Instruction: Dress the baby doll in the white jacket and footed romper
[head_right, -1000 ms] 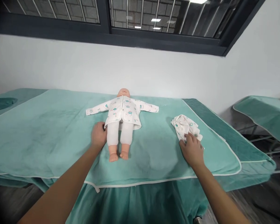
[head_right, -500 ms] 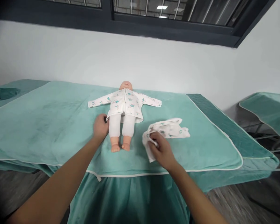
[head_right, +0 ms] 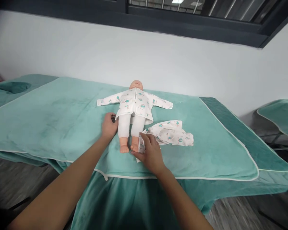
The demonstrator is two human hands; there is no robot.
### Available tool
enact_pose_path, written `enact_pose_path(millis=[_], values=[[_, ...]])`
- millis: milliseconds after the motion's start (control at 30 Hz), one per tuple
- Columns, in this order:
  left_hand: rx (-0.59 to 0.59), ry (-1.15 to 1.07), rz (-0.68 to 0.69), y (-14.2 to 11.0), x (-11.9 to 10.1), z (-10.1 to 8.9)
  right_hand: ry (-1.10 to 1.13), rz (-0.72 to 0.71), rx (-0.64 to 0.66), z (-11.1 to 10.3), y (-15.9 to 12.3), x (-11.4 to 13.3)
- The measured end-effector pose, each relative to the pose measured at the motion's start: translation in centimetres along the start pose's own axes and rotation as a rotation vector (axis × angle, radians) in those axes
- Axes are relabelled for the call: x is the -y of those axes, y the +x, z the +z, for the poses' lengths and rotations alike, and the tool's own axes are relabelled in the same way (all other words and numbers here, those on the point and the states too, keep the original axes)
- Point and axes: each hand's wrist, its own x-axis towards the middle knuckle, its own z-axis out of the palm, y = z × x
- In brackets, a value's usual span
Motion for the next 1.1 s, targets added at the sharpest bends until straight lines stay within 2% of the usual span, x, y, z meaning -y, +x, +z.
enact_pose_path(millis=[100,133,200,267,333,433,533,633,833,1100], values=[[-0.048,-0.271,-0.017,-2.2,0.0,-1.5,-0.011,0.000,-0.026,0.3,0.0,0.0],[-0.024,-0.344,-0.024,-3.3,0.0,-2.2,-0.010,0.001,-0.031,0.4,-0.1,0.0],[0.105,-0.428,-0.006,-5.9,0.0,-3.6,-0.010,-0.001,-0.044,0.5,-0.1,-0.1],[0.254,-0.414,0.113,-8.6,-0.3,-4.8,-0.007,-0.005,-0.059,0.6,-0.1,-0.1],[0.361,-0.310,0.230,-10.8,-0.9,-5.3,0.010,-0.005,-0.076,0.7,-0.1,-0.2],[0.365,-0.062,0.334,-12.8,-1.9,-4.8,0.058,0.014,-0.090,0.6,-0.1,-0.4],[0.286,0.102,0.405,-13.2,-2.8,-3.9,0.111,0.016,-0.065,0.5,-0.2,-0.7],[0.238,0.139,0.447,-12.6,-3.2,-3.4,0.171,0.020,-0.026,0.3,-0.2,-0.9],[0.217,0.103,0.489,-11.4,-2.6,-3.3,0.235,0.062,0.007,0.0,0.3,-0.9],[0.255,-0.038,0.437,-9.4,-2.9,-2.5,0.276,0.069,0.053,-0.9,2.9,-1.2]])
